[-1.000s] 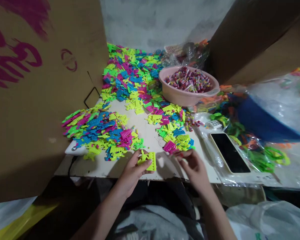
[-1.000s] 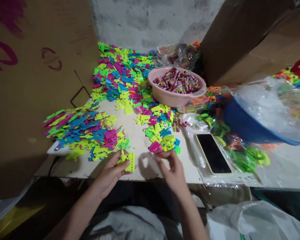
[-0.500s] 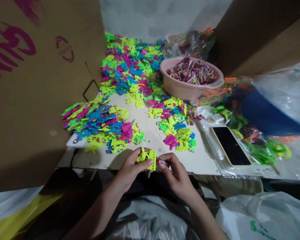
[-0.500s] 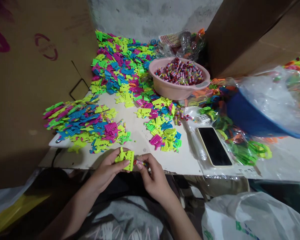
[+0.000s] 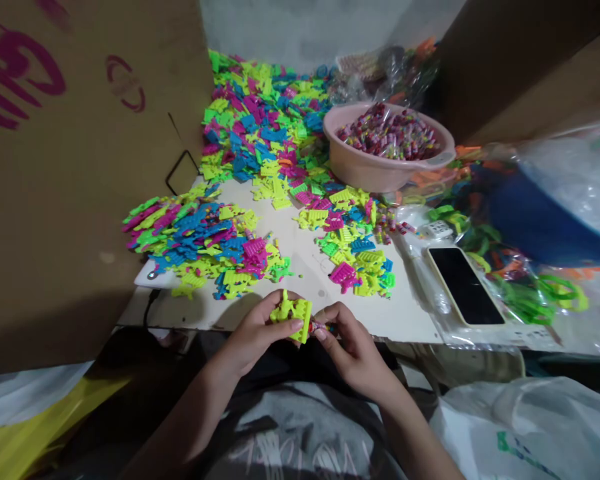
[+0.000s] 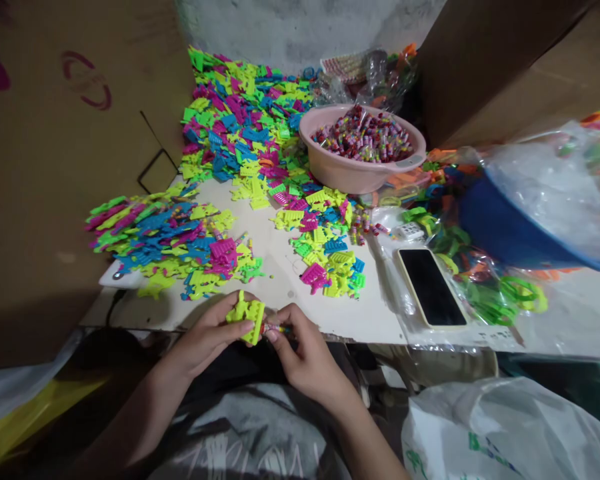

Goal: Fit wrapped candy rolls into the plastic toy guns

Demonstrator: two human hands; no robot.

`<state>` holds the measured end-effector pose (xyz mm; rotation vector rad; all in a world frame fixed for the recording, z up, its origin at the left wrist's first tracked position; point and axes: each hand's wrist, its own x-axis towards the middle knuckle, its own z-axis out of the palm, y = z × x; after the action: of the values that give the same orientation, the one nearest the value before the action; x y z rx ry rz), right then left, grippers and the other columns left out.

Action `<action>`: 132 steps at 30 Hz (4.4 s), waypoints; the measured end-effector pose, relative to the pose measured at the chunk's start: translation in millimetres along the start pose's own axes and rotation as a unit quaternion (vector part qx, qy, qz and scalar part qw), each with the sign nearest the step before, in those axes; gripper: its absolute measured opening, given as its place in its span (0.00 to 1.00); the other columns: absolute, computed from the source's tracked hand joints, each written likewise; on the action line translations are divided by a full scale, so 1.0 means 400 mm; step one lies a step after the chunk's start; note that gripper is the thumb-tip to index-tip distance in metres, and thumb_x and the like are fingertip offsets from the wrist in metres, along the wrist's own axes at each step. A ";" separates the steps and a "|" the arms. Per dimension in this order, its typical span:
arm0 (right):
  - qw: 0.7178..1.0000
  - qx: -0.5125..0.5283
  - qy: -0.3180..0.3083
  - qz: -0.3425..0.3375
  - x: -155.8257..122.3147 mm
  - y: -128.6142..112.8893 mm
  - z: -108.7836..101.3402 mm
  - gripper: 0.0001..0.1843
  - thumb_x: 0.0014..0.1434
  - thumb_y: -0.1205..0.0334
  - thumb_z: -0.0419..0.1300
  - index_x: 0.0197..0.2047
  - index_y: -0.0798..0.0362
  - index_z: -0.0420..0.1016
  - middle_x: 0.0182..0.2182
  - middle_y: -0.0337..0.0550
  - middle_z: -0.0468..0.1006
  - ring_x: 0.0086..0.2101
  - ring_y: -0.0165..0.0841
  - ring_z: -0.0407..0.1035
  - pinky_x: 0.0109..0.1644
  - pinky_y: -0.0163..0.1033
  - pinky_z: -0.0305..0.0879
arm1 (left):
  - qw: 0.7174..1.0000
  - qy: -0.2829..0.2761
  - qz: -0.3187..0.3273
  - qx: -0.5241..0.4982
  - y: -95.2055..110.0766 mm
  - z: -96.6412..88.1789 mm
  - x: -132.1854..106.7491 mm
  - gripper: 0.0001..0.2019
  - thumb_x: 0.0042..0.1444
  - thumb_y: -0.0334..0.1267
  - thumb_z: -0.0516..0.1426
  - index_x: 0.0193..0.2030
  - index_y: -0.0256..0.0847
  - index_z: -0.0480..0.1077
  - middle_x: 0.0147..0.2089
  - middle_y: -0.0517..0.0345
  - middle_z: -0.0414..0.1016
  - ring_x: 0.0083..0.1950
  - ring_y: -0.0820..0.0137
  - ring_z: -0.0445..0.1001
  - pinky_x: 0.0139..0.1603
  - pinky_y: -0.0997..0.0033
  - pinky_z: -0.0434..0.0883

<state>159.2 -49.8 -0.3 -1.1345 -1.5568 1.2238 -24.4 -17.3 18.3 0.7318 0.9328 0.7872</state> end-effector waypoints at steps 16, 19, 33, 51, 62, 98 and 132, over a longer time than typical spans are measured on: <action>0.997 -0.010 -0.078 -0.024 -0.013 -0.001 -0.013 0.06 0.69 0.59 0.51 0.38 0.49 0.60 0.33 0.38 0.69 0.35 0.31 0.65 0.41 0.35 0.62 | 0.999 -0.003 0.001 0.047 -0.017 -0.001 -0.006 0.21 0.43 0.44 0.69 0.40 0.38 0.67 0.31 0.61 0.71 0.30 0.73 0.70 0.24 0.78 0.69; 0.998 0.026 -0.049 -0.013 -0.022 0.011 -0.005 0.09 0.69 0.56 0.52 0.37 0.48 0.59 0.33 0.39 0.69 0.35 0.32 0.65 0.40 0.36 0.63 | 0.998 -0.026 -0.008 0.057 -0.012 -0.001 -0.012 0.20 0.43 0.43 0.69 0.39 0.37 0.68 0.32 0.59 0.71 0.30 0.72 0.70 0.25 0.77 0.70; 0.998 -0.020 -0.049 -0.024 -0.012 0.016 0.004 0.08 0.69 0.57 0.51 0.37 0.49 0.59 0.32 0.38 0.69 0.34 0.31 0.64 0.39 0.35 0.62 | 0.991 0.029 0.024 0.127 -0.007 0.006 -0.022 0.18 0.45 0.43 0.67 0.39 0.38 0.67 0.30 0.63 0.69 0.29 0.73 0.69 0.27 0.76 0.71; 0.993 -0.111 -0.025 -0.036 0.017 0.031 -0.001 0.16 0.66 0.61 0.54 0.56 0.50 0.62 0.43 0.48 0.77 0.43 0.37 0.73 0.47 0.42 0.69 | 0.942 -0.002 0.080 0.327 0.026 -0.009 -0.004 0.09 0.57 0.40 0.57 0.44 0.43 0.68 0.40 0.57 0.75 0.39 0.65 0.74 0.37 0.72 0.72; 0.960 -0.228 0.053 -0.152 0.016 0.042 0.048 0.28 0.63 0.68 0.50 0.66 0.49 0.56 0.39 0.52 0.80 0.36 0.43 0.76 0.39 0.46 0.74 | 0.954 -0.015 0.069 0.290 0.064 0.010 -0.015 0.09 0.54 0.39 0.60 0.41 0.42 0.65 0.36 0.60 0.70 0.34 0.69 0.73 0.33 0.73 0.73; 0.839 -0.507 0.091 0.175 0.299 0.125 -0.417 0.20 0.65 0.56 0.53 0.55 0.56 0.74 0.37 0.51 0.82 0.36 0.40 0.76 0.35 0.37 0.61 | 0.586 0.128 0.191 0.777 0.328 0.014 0.293 0.22 0.61 0.30 0.50 0.62 0.41 0.67 0.64 0.53 0.69 0.65 0.65 0.66 0.68 0.66 0.60; 0.934 -0.299 0.195 0.012 0.149 0.057 -0.305 0.19 0.65 0.41 0.47 0.39 0.48 0.62 0.28 0.39 0.70 0.28 0.34 0.68 0.31 0.37 0.65 | 0.998 0.041 0.056 -0.001 0.061 0.080 0.115 0.22 0.40 0.44 0.71 0.40 0.38 0.73 0.35 0.56 0.74 0.34 0.70 0.73 0.32 0.73 0.75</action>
<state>265.1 38.3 3.5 -1.6657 -1.6383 0.4800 15.0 27.2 32.8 0.7602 0.9703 0.9217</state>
